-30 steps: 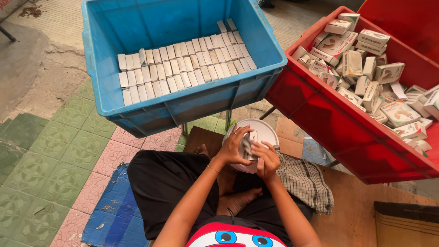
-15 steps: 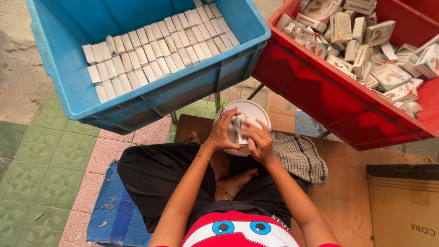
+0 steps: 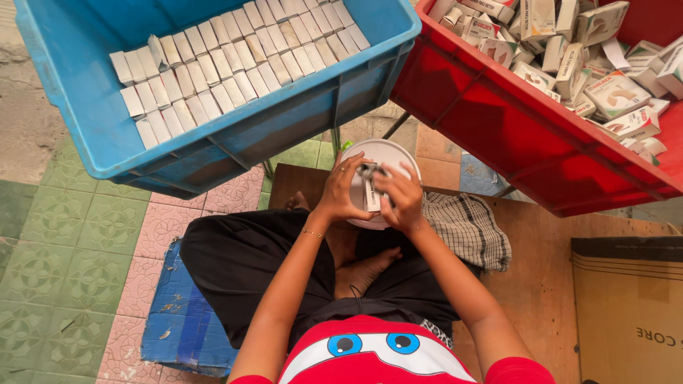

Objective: The person takes boxes from a blue crate, rubs each one against a white surface on a container, and then places them into a red crate or back into the blue crate.

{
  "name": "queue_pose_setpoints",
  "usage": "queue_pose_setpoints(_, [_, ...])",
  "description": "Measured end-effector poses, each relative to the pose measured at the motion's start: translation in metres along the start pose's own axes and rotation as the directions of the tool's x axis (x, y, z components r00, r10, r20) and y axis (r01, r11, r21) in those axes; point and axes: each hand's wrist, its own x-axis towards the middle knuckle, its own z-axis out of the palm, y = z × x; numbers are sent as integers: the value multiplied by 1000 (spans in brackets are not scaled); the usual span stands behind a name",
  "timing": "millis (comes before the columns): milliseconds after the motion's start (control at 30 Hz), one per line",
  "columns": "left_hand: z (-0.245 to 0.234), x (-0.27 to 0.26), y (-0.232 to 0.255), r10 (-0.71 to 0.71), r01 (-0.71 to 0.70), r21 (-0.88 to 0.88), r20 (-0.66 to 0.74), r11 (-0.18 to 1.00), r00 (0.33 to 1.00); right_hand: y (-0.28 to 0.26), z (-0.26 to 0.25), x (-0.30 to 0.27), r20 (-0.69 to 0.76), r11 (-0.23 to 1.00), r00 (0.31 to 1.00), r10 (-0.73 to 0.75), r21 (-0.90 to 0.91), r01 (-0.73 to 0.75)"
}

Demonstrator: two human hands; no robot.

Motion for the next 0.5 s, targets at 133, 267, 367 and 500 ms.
queue_pose_setpoints(133, [-3, -6, -3, -35, 35, 2, 8, 999, 999, -17, 0, -6, 20, 988, 1000, 1, 155, -4])
queue_pose_setpoints(267, [-2, -10, -10, -42, 42, 13, 11, 999, 999, -17, 2, 9, 15, 993, 995, 95, 65, -96])
queue_pose_setpoints(367, [-4, -8, -9, -32, 32, 22, 7, 999, 999, -36, 4, 10, 4, 987, 988, 155, 36, -155])
queue_pose_setpoints(500, [-5, -8, -5, -71, 72, -48, 24, 996, 997, -63, 2, -13, -12, 963, 963, 268, 46, -267])
